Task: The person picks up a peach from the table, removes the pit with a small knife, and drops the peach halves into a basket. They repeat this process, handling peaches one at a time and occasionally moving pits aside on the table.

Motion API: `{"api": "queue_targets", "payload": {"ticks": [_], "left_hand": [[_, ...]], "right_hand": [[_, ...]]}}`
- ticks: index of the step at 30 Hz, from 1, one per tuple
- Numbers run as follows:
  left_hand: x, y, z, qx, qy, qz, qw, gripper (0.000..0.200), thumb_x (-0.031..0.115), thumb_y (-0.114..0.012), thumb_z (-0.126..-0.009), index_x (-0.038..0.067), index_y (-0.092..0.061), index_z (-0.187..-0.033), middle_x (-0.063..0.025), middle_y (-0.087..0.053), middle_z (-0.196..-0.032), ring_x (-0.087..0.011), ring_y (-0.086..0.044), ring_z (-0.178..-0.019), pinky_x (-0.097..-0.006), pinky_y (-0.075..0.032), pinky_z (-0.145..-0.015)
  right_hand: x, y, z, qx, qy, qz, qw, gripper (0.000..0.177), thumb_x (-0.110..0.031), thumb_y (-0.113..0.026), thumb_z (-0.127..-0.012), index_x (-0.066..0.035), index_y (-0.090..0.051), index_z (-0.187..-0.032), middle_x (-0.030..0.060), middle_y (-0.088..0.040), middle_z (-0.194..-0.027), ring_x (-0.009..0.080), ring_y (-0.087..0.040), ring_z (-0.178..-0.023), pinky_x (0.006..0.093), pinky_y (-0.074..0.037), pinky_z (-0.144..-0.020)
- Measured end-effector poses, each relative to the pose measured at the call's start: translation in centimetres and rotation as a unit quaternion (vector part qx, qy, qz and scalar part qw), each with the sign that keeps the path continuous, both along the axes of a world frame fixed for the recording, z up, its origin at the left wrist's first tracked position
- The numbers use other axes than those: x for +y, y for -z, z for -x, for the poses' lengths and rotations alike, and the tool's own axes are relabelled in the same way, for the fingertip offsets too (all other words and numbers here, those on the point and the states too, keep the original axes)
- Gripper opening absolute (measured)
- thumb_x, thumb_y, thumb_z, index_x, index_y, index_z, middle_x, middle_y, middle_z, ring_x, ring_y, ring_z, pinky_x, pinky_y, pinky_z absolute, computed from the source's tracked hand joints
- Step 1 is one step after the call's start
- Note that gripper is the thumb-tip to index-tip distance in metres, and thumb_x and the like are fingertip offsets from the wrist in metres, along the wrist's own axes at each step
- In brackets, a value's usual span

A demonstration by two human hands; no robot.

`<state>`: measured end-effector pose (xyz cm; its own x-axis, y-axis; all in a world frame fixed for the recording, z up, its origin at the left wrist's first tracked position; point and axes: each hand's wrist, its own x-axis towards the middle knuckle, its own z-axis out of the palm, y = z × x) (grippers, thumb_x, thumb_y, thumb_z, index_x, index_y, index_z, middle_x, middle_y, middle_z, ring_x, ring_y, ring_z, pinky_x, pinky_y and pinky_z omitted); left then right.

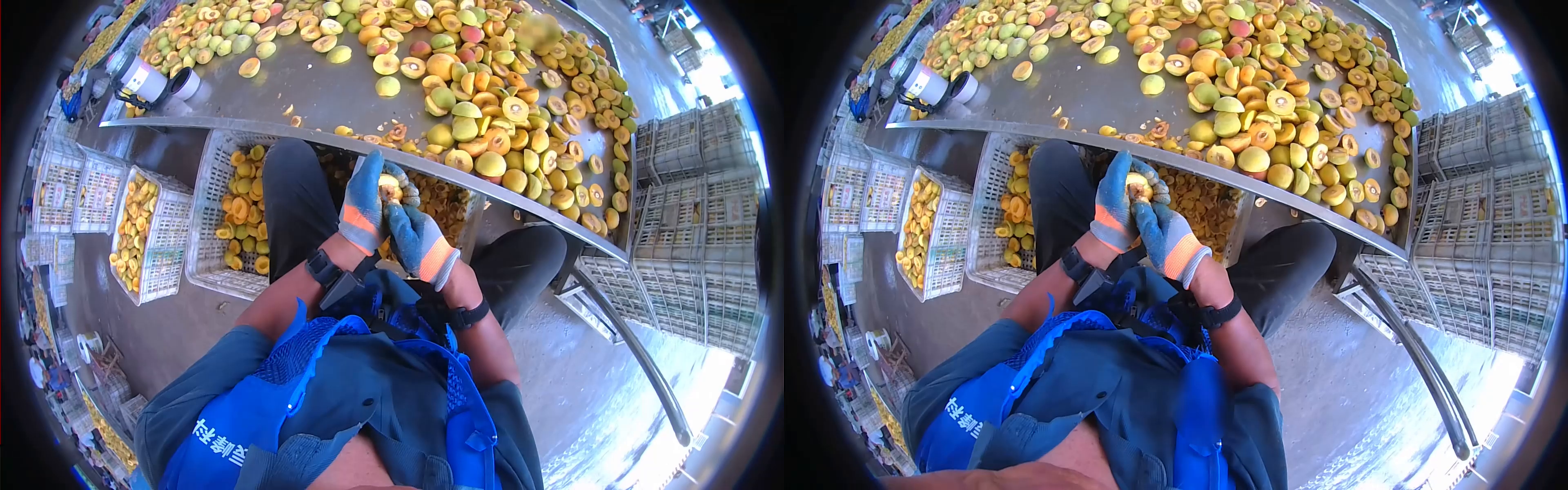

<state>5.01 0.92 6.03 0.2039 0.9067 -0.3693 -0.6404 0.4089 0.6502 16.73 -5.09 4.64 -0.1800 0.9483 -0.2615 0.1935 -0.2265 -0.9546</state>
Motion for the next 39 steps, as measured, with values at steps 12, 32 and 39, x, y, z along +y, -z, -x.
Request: {"api": "queue_targets", "payload": {"ticks": [12,32,39], "left_hand": [[-0.2,2.3,1.0,0.029,0.038,-0.042,0.998,0.047,0.046,-0.053,-0.103,0.006,-0.06,-0.079,-0.0085,-0.061,-0.073,-0.0221,-0.063,-0.067,-0.0355,-0.055,-0.065],[0.5,1.4,2.2,-0.049,0.2,-0.011,0.978,0.047,0.049,-0.051,-0.104,0.004,-0.062,-0.093,-0.0111,-0.062,-0.082,-0.0245,-0.066,-0.078,-0.0362,-0.057,-0.069],[4.0,1.7,17.3,0.429,-0.146,-0.278,0.847,0.029,0.027,-0.058,-0.103,0.0,-0.066,-0.11,-0.0127,-0.071,-0.101,-0.0233,-0.071,-0.087,-0.035,-0.059,-0.08]], "right_hand": [[0.0,-3.0,-1.5,0.209,-0.054,0.234,0.948,0.046,-0.045,-0.045,-0.108,-0.007,-0.062,-0.089,-0.0037,-0.05,-0.063,0.0068,-0.041,-0.046,0.0233,-0.031,-0.042],[-1.7,-0.6,-1.0,0.537,-0.003,0.347,0.769,0.041,-0.047,-0.051,-0.106,-0.008,-0.061,-0.1,-0.0021,-0.047,-0.058,0.0075,-0.039,-0.042,0.0216,-0.029,-0.038],[-1.7,1.5,-1.0,0.012,-0.058,0.069,0.996,0.044,-0.042,-0.054,-0.105,0.0,-0.067,-0.1,0.0038,-0.058,-0.067,0.0129,-0.053,-0.059,0.029,-0.043,-0.055]]}}
